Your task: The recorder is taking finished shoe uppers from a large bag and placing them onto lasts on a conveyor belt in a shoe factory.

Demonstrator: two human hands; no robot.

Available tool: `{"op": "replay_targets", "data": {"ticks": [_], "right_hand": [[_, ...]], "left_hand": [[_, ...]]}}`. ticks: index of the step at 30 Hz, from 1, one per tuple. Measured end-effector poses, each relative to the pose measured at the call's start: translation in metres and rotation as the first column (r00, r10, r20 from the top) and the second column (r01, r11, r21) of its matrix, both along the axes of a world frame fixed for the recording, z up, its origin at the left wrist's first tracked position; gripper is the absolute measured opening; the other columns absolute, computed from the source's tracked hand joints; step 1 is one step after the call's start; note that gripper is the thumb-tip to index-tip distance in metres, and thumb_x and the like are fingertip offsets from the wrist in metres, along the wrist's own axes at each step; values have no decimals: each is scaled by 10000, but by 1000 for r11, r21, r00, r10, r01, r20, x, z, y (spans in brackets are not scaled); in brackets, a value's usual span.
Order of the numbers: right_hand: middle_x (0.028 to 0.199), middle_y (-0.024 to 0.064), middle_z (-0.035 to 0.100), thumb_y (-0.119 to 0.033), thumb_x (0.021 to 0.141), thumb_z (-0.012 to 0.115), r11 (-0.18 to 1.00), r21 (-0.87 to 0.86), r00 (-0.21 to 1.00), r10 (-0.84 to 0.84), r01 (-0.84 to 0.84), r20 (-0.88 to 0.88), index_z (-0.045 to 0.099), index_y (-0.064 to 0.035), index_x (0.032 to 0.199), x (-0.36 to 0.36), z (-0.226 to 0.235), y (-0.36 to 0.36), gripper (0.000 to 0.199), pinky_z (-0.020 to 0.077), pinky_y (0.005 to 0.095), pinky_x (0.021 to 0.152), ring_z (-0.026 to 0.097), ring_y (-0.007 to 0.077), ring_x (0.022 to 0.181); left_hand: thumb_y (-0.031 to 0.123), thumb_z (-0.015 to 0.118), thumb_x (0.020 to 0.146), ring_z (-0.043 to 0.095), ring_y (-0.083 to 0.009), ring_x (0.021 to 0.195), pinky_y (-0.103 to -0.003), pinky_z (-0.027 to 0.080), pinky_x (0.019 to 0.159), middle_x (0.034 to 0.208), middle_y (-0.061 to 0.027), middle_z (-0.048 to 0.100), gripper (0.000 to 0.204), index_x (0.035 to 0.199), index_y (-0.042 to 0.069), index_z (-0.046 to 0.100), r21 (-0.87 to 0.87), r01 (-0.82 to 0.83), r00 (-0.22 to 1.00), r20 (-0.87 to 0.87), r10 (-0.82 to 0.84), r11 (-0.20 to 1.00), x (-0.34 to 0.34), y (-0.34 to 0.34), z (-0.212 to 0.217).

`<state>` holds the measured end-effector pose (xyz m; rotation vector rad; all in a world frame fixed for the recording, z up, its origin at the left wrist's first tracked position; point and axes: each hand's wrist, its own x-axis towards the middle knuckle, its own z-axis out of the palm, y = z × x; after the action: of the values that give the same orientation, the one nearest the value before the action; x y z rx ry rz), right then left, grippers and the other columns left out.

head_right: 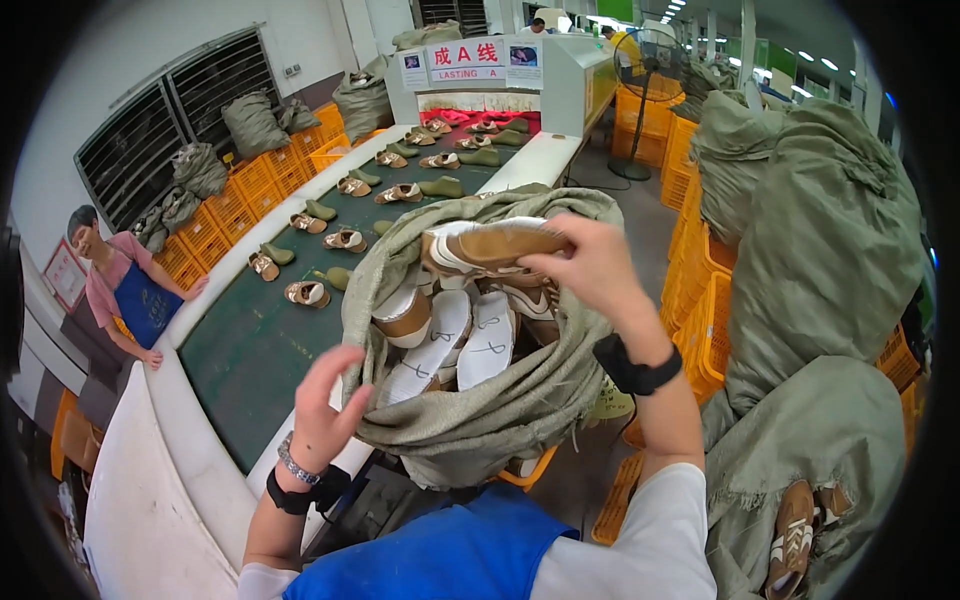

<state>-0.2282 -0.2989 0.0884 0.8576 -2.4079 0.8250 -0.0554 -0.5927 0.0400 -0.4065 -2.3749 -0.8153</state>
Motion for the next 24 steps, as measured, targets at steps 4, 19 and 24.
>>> {"op": "replay_targets", "data": {"ticks": [4, 19, 24], "right_hand": [[818, 40, 629, -65, 732, 686, 708, -647, 845, 503, -282, 182, 617, 12, 894, 55, 46, -12, 192, 436, 188, 579, 545, 44, 656], [899, 225, 626, -478, 814, 522, 990, 143, 858, -59, -17, 511, 574, -6, 1070, 100, -96, -145, 539, 475, 411, 763, 606, 372, 824], [938, 225, 624, -527, 823, 471, 825, 563, 718, -424, 55, 551, 637, 54, 897, 103, -94, -159, 609, 448, 388, 816, 592, 350, 898]], "left_hand": [[165, 826, 505, 302, -429, 1239, -476, 274, 1017, 1323, -223, 352, 946, 1303, 37, 335, -207, -143, 953, -291, 79, 968, -18, 7, 47], [191, 593, 835, 509, -183, 1020, -297, 404, 884, 1160, -106, 520, 467, 1214, -31, 435, 709, -441, 895, 394, 209, 551, 126, -228, -167], [207, 605, 837, 527, -206, 1002, -328, 432, 867, 1156, -128, 517, 476, 1203, -34, 419, 716, -604, 796, 565, 219, 349, 201, -275, -244]]}}
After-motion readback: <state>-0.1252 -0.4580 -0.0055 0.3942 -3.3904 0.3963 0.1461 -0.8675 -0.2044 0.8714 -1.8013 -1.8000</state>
